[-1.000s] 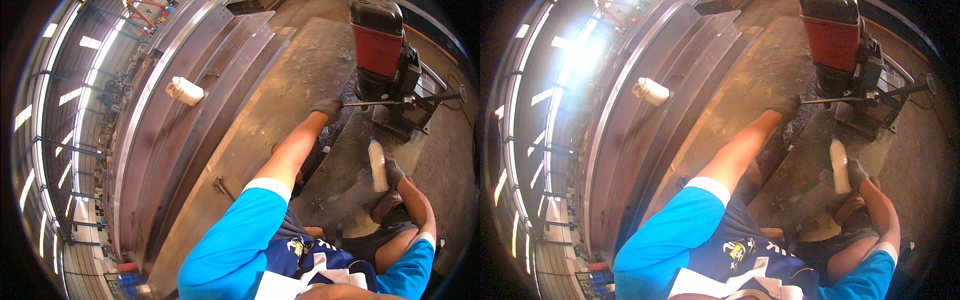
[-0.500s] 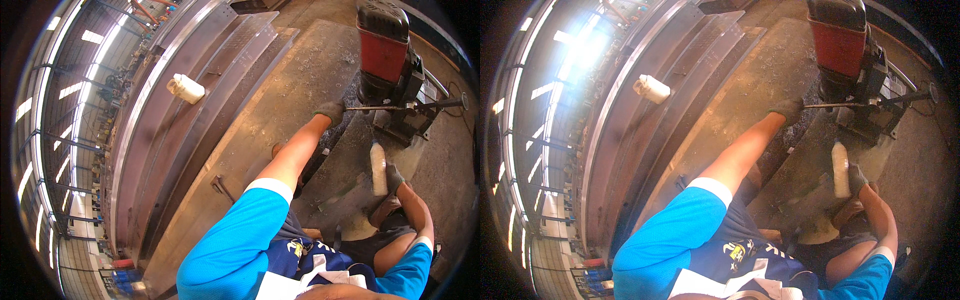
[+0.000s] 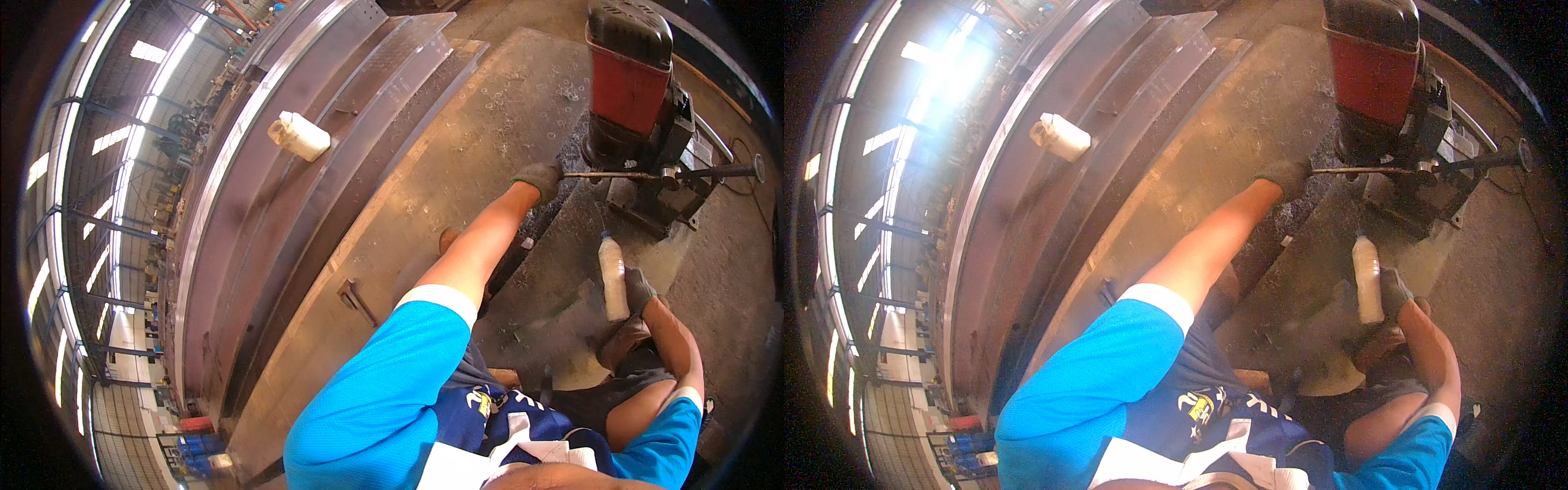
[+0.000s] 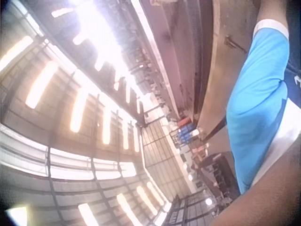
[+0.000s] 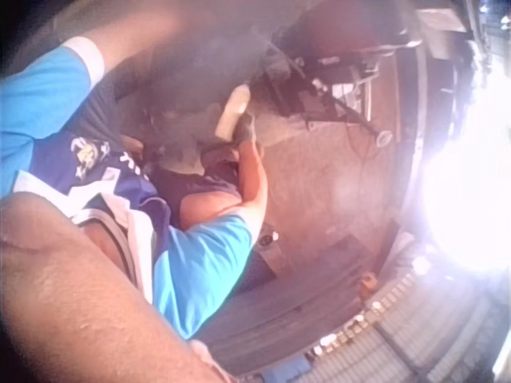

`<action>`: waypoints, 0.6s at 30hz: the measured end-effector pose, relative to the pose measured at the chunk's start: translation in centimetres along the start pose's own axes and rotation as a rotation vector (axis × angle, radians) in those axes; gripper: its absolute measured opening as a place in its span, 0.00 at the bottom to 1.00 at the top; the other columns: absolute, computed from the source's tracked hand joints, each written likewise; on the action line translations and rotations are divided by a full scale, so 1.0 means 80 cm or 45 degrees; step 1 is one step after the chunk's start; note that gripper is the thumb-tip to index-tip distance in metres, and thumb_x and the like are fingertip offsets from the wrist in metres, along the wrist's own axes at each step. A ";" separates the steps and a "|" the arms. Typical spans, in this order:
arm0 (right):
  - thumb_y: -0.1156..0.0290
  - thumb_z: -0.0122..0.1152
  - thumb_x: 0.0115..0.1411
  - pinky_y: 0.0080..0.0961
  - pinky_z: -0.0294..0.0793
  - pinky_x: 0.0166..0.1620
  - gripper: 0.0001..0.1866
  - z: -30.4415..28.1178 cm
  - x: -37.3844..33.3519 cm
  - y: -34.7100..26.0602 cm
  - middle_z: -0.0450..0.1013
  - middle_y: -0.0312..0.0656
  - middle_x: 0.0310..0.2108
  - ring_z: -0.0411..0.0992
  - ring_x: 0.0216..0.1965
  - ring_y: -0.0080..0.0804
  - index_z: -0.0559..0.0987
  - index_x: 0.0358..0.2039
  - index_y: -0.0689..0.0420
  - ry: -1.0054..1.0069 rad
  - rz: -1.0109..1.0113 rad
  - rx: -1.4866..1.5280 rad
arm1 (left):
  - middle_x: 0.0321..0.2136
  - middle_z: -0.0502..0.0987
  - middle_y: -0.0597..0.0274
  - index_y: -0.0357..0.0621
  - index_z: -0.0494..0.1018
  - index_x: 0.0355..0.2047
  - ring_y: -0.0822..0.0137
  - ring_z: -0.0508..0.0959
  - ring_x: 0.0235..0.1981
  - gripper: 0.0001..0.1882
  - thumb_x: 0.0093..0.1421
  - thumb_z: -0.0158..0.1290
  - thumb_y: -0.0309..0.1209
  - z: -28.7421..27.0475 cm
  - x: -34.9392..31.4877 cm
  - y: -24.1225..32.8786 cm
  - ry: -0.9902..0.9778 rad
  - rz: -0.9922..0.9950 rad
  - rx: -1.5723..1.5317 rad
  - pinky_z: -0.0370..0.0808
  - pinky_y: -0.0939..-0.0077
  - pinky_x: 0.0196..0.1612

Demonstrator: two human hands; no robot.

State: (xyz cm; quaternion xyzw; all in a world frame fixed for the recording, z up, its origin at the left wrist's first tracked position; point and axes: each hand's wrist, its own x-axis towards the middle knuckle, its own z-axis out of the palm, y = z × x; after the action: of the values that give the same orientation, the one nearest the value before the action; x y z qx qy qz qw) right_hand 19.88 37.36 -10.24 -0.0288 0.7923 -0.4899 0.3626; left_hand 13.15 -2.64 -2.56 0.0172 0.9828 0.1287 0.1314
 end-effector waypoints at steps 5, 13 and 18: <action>0.58 0.60 0.64 0.40 0.78 0.44 0.21 -0.002 0.002 0.007 0.80 0.51 0.46 0.80 0.46 0.45 0.80 0.51 0.58 -0.016 -0.027 -0.070 | 0.49 0.82 0.44 0.48 0.76 0.53 0.44 0.82 0.52 0.17 0.64 0.52 0.31 -0.001 -0.001 0.000 0.074 -0.055 0.015 0.78 0.50 0.51; 0.58 0.63 0.63 0.41 0.78 0.44 0.22 -0.010 0.024 0.028 0.80 0.53 0.47 0.81 0.46 0.48 0.80 0.51 0.59 -0.127 -0.221 -0.897 | 0.56 0.75 0.36 0.40 0.69 0.58 0.37 0.73 0.62 0.21 0.72 0.45 0.41 -0.002 0.014 0.003 -0.170 -0.028 -0.057 0.71 0.46 0.62; 0.58 0.66 0.61 0.42 0.78 0.45 0.23 0.002 0.018 0.037 0.80 0.57 0.46 0.81 0.48 0.49 0.79 0.49 0.63 -0.050 -0.095 -0.785 | 0.51 0.78 0.36 0.45 0.70 0.57 0.36 0.77 0.57 0.21 0.68 0.50 0.41 -0.019 -0.005 0.017 -0.094 -0.028 -0.075 0.72 0.46 0.59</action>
State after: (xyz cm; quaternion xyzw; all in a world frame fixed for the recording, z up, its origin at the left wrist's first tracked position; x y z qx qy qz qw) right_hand 19.83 38.23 -13.44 -0.1760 0.8948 -0.2386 0.3338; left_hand 13.13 -1.70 -0.72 0.0071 0.9732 0.1553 0.1695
